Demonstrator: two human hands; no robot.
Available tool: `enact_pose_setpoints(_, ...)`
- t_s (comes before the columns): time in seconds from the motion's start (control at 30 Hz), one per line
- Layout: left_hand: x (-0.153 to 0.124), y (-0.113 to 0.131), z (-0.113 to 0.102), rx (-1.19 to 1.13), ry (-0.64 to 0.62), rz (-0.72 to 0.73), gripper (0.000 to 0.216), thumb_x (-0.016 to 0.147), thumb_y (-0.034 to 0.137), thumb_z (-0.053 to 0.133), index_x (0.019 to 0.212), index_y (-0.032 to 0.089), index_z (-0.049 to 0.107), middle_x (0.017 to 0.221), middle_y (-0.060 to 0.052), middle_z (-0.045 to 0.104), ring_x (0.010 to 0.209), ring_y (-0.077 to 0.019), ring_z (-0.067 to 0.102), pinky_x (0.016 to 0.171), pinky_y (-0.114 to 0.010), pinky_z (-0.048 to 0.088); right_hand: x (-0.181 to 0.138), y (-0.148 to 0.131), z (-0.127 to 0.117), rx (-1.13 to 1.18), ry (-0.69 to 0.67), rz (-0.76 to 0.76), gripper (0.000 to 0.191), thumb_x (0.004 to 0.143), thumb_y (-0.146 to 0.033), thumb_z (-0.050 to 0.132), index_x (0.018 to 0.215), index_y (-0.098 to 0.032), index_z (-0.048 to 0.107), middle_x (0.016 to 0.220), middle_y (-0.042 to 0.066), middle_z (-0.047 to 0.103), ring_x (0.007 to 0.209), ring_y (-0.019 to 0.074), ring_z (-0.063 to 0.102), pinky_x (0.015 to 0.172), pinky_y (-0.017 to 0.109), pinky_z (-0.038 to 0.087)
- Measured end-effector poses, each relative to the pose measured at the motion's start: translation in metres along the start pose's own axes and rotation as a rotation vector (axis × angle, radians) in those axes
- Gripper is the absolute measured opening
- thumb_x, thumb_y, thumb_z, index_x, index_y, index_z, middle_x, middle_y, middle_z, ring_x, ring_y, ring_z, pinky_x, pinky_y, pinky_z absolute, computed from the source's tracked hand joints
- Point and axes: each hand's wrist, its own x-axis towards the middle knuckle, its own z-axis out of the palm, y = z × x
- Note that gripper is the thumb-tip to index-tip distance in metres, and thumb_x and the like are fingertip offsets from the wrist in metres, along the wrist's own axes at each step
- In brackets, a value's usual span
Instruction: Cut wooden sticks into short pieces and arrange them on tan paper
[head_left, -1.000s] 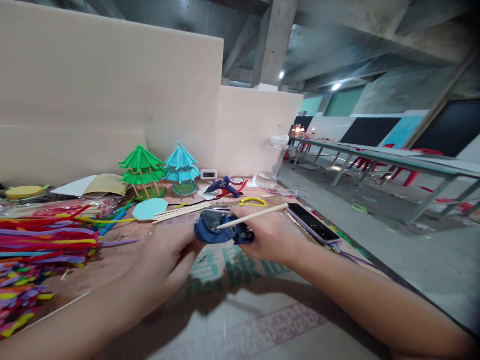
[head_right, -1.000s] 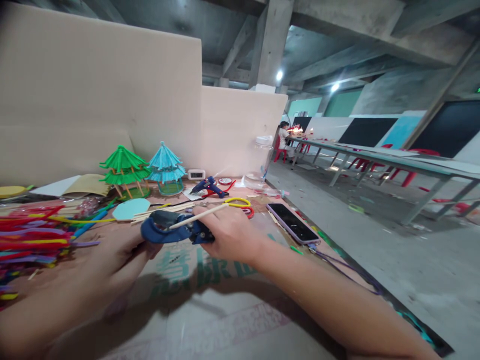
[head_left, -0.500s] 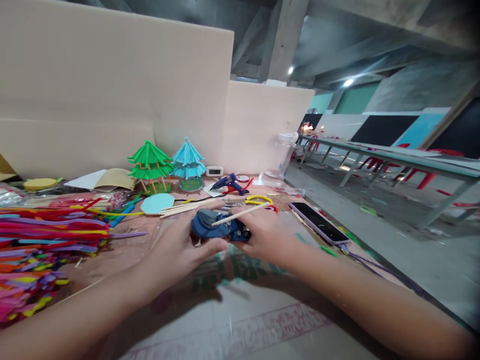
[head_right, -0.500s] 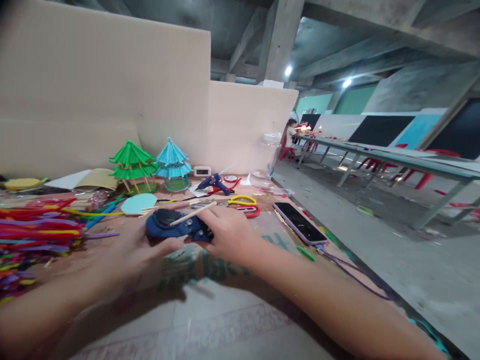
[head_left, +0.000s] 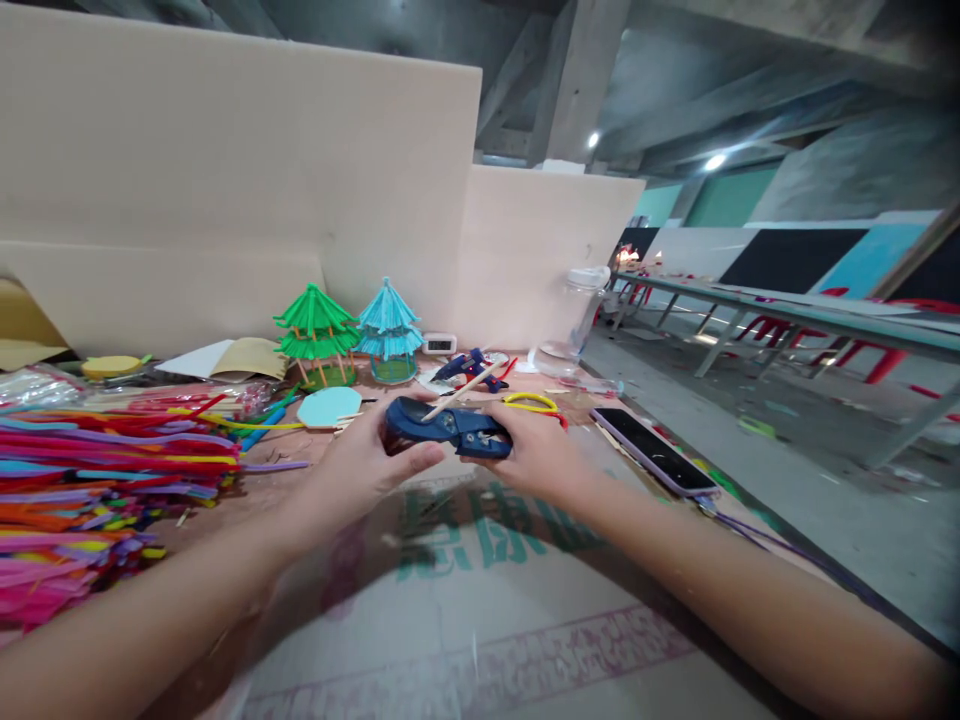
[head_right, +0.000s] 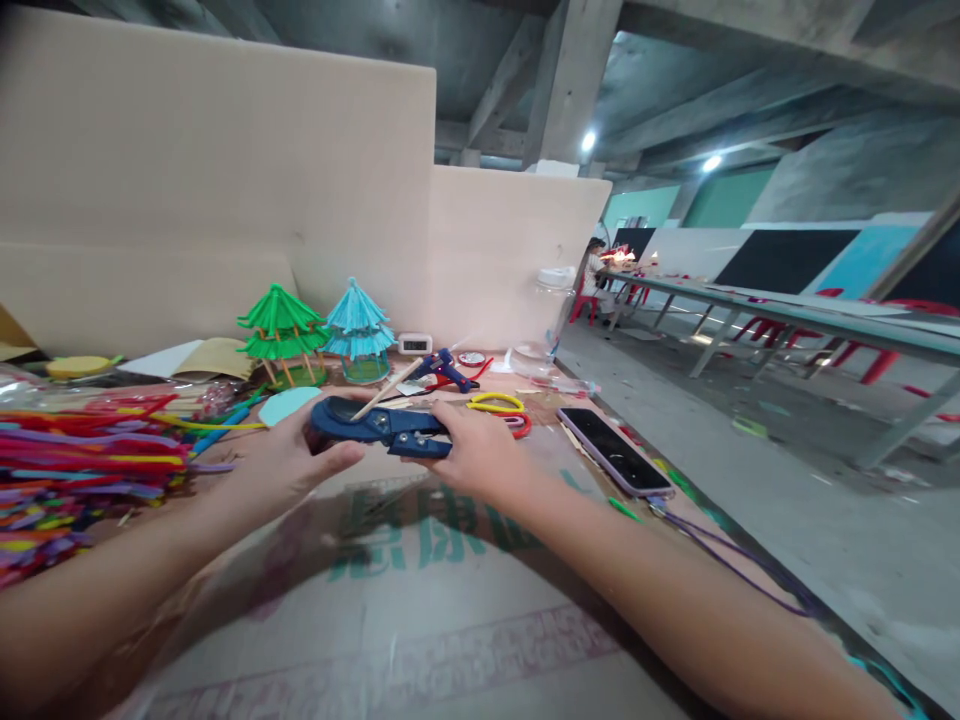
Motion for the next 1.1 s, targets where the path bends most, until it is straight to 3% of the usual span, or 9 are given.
enact_pose_setpoints(0.13,0.011,0.001,-0.013,-0.306,-0.162,-0.127,0.093,0.078,0.089,0.056,0.148,0.029,0.046,0.065,0.007,0.045,0.05,-0.0103,0.038,0.043,-0.019,0.027,0.0,-0.003,0.003,0.051,-0.1,0.122,0.036,0.085,-0.052,0.077,0.1,-0.02,0.069,0.097,0.01,0.077,0.09,0.0295,0.073,0.072,0.035,0.051)
enact_pose_setpoints(0.23,0.013,0.011,-0.02,-0.438,-0.278,-0.288,0.081,0.087,0.086,0.045,0.136,0.023,0.059,0.059,0.005,0.043,0.045,-0.0104,0.034,0.039,-0.019,0.019,-0.003,-0.005,0.004,0.14,-0.113,0.084,0.034,0.085,-0.048,0.078,0.103,-0.021,0.07,0.095,0.007,0.077,0.086,0.0258,0.071,0.071,0.033,0.049)
enact_pose_setpoints(0.47,0.007,0.029,-0.023,-0.611,-0.472,-0.472,0.054,0.089,0.067,0.062,0.118,0.021,0.071,0.049,0.003,0.049,0.037,-0.0085,0.032,0.035,-0.019,0.014,-0.008,-0.012,0.003,0.249,-0.124,0.0,0.035,0.082,-0.046,0.08,0.103,-0.02,0.071,0.094,0.006,0.076,0.083,0.0235,0.069,0.071,0.033,0.048)
enact_pose_setpoints(0.6,0.004,0.031,-0.019,-0.637,-0.416,-0.289,0.072,0.08,0.074,0.071,0.134,0.025,0.067,0.08,-0.003,0.071,0.04,-0.0033,0.035,0.036,-0.018,0.019,-0.006,-0.019,0.003,0.345,-0.175,0.029,0.028,0.08,-0.04,0.081,0.095,-0.019,0.071,0.085,0.003,0.074,0.078,0.0212,0.066,0.07,0.032,0.047)
enact_pose_setpoints(0.7,0.004,0.028,-0.026,-0.639,-0.41,-0.166,0.083,0.077,0.055,0.086,0.151,0.039,0.05,0.116,-0.006,0.075,0.042,-0.0004,0.04,0.035,-0.015,0.029,-0.006,-0.023,0.005,0.481,-0.18,0.148,0.023,0.078,-0.035,0.081,0.087,-0.019,0.068,0.079,0.002,0.07,0.075,0.0205,0.063,0.069,0.033,0.048)
enact_pose_setpoints(0.8,0.004,0.026,-0.034,-0.591,-0.635,-0.219,0.08,0.082,0.03,0.086,0.153,0.036,0.049,0.078,0.0,0.075,0.044,-0.0076,0.055,0.038,-0.015,0.043,-0.009,-0.026,0.007,0.592,-0.257,0.112,0.023,0.076,-0.035,0.08,0.086,-0.019,0.066,0.08,0.001,0.067,0.075,0.0197,0.061,0.068,0.032,0.047)
enact_pose_setpoints(0.87,0.003,0.027,-0.035,-0.616,-0.721,-0.215,0.071,0.083,0.027,0.085,0.148,0.034,0.058,0.078,-0.001,0.075,0.047,-0.0101,0.062,0.039,-0.015,0.048,-0.011,-0.028,0.008,0.635,-0.311,0.077,0.026,0.075,-0.038,0.08,0.086,-0.02,0.065,0.08,0.0,0.065,0.075,0.019,0.059,0.066,0.031,0.046)
enact_pose_setpoints(1.0,0.001,0.028,-0.029,-0.741,-0.666,-0.165,0.055,0.078,0.032,0.089,0.13,0.036,0.072,0.142,-0.009,0.065,0.05,-0.0039,0.064,0.037,-0.012,0.049,-0.013,-0.034,0.007,0.668,-0.341,0.098,0.027,0.075,-0.039,0.077,0.08,-0.02,0.06,0.075,-0.002,0.06,0.073,0.0177,0.057,0.066,0.03,0.045)
enact_pose_setpoints(1.1,0.0,0.026,-0.025,-0.753,-0.661,-0.156,0.056,0.079,0.034,0.089,0.132,0.037,0.07,0.15,-0.01,0.06,0.05,-0.0029,0.063,0.037,-0.011,0.05,-0.013,-0.038,0.005,0.658,-0.333,0.119,0.029,0.074,-0.039,0.078,0.075,-0.02,0.056,0.071,-0.003,0.058,0.069,0.0166,0.054,0.063,0.029,0.042)
